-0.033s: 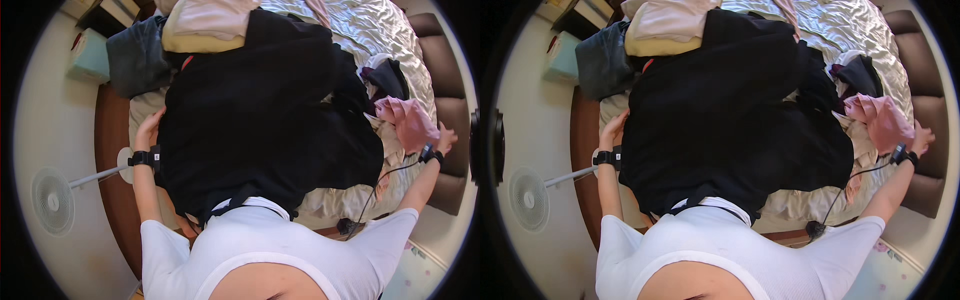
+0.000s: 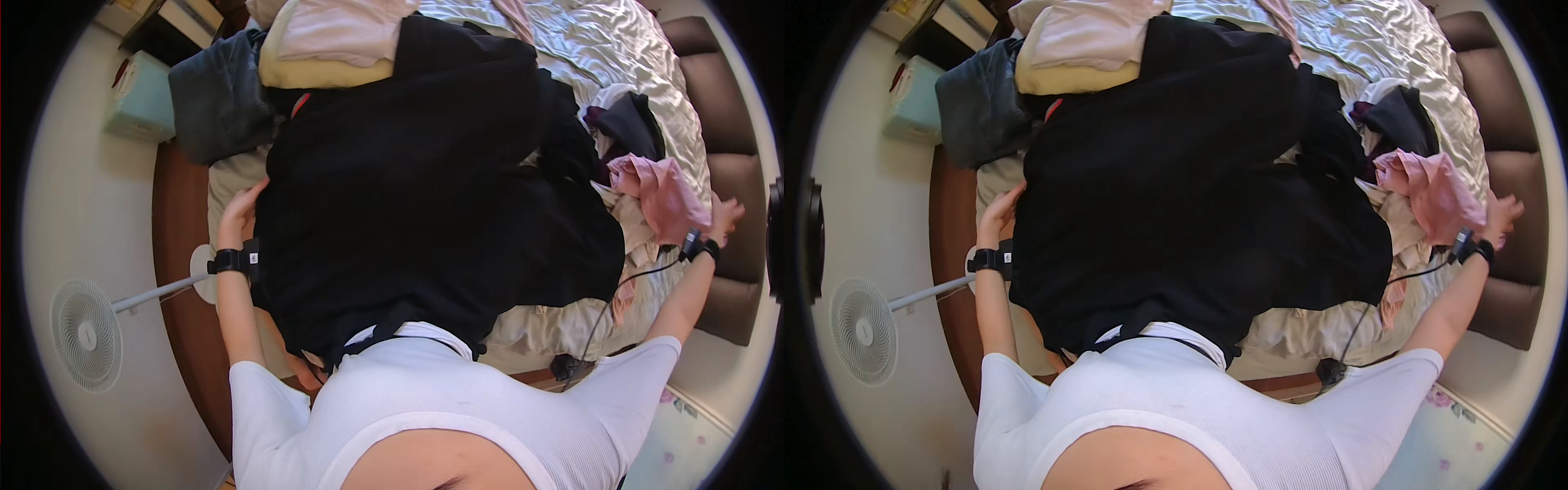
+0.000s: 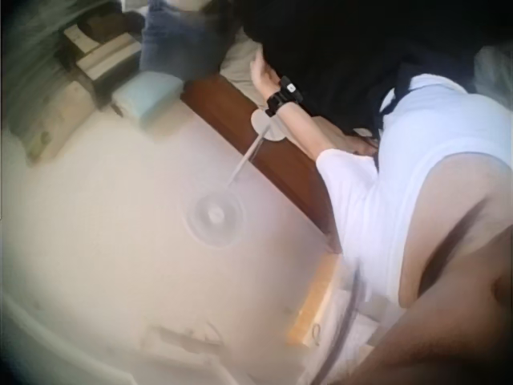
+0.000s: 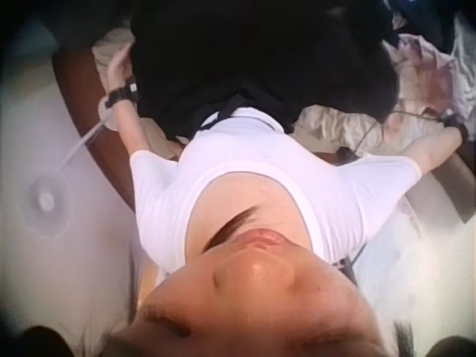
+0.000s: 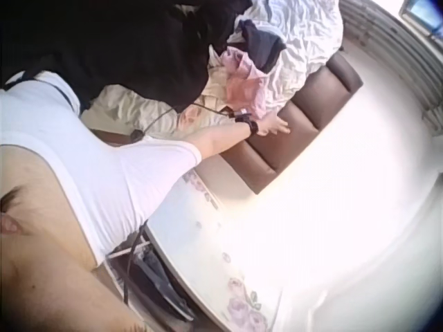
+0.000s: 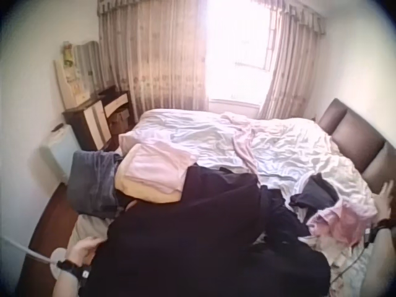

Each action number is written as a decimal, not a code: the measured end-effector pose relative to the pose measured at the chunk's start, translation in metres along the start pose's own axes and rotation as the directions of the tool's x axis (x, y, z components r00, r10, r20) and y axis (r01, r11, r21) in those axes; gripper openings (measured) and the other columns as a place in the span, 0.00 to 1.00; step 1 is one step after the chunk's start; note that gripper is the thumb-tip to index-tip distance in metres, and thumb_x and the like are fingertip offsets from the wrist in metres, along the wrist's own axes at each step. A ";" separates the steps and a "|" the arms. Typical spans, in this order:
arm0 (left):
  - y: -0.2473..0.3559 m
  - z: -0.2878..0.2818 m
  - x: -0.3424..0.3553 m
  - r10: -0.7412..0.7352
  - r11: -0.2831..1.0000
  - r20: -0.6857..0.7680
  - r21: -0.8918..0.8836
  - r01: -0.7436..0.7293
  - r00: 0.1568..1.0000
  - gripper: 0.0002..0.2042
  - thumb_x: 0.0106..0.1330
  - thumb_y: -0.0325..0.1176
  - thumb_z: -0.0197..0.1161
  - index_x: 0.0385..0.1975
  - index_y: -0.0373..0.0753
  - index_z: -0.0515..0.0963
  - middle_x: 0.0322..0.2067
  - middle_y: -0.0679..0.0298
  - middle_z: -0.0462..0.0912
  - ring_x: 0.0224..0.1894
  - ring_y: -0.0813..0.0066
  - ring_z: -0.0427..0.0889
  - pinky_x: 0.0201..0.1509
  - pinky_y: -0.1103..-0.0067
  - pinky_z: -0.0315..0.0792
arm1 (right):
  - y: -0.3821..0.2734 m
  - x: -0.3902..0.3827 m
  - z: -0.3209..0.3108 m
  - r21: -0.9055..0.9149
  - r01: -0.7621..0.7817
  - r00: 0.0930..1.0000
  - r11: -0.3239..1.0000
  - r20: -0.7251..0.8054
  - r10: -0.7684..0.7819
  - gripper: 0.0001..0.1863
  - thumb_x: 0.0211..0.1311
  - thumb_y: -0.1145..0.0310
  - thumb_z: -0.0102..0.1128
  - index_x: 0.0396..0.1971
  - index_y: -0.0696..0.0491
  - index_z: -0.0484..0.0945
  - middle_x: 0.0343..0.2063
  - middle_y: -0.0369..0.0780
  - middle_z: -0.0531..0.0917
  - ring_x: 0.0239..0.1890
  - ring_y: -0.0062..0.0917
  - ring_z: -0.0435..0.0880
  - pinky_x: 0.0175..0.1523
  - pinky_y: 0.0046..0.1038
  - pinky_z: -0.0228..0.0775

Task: The person is sitting on a bed and folding various items of clothing from a pile.

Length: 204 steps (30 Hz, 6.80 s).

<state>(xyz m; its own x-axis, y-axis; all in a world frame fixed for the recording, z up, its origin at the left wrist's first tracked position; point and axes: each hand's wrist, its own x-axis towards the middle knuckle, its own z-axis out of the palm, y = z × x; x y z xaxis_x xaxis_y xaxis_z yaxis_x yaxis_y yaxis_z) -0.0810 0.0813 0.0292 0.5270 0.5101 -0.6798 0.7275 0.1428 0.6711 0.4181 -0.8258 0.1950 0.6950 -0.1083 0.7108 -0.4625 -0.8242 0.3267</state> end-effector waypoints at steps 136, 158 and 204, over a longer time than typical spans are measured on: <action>-0.056 0.063 0.023 0.054 0.128 -0.183 -0.974 -0.189 0.982 0.20 0.51 0.39 0.59 0.44 0.37 0.71 0.45 0.58 0.73 0.49 0.60 0.70 0.55 0.65 0.63 | -0.422 -0.424 -0.488 0.898 0.235 0.451 -0.372 -0.440 -0.777 0.25 0.55 0.59 0.52 0.54 0.45 0.63 0.59 0.45 0.56 0.64 0.38 0.49 0.61 0.54 0.35; 0.033 0.153 -0.061 0.956 0.279 -0.090 0.576 -0.769 0.279 0.31 0.49 0.33 0.63 0.54 0.34 0.59 0.54 0.49 0.60 0.54 0.54 0.61 0.56 0.69 0.56 | -0.421 -0.395 -0.385 0.642 -0.766 0.345 -0.016 0.391 -0.853 0.30 0.41 0.74 0.61 0.49 0.60 0.63 0.37 0.42 0.75 0.41 0.27 0.74 0.48 0.25 0.65; 0.102 0.136 -0.091 0.224 0.674 -0.033 -0.716 -0.179 0.974 0.20 0.45 0.37 0.61 0.37 0.29 0.73 0.33 0.55 0.77 0.31 0.65 0.78 0.37 0.77 0.75 | -0.189 -0.265 -0.152 0.377 -0.746 0.478 -0.549 0.877 -0.048 0.18 0.44 0.69 0.65 0.37 0.53 0.71 0.30 0.37 0.78 0.29 0.23 0.79 0.26 0.25 0.73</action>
<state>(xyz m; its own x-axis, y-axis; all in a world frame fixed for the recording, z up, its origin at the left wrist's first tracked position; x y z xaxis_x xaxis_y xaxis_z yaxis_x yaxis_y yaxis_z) 0.0048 -0.0658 0.1197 0.6615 0.5569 -0.5024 0.0815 0.6125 0.7863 0.2379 -0.5563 0.0398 0.8373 -0.4997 -0.2218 -0.0571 0.3235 -0.9445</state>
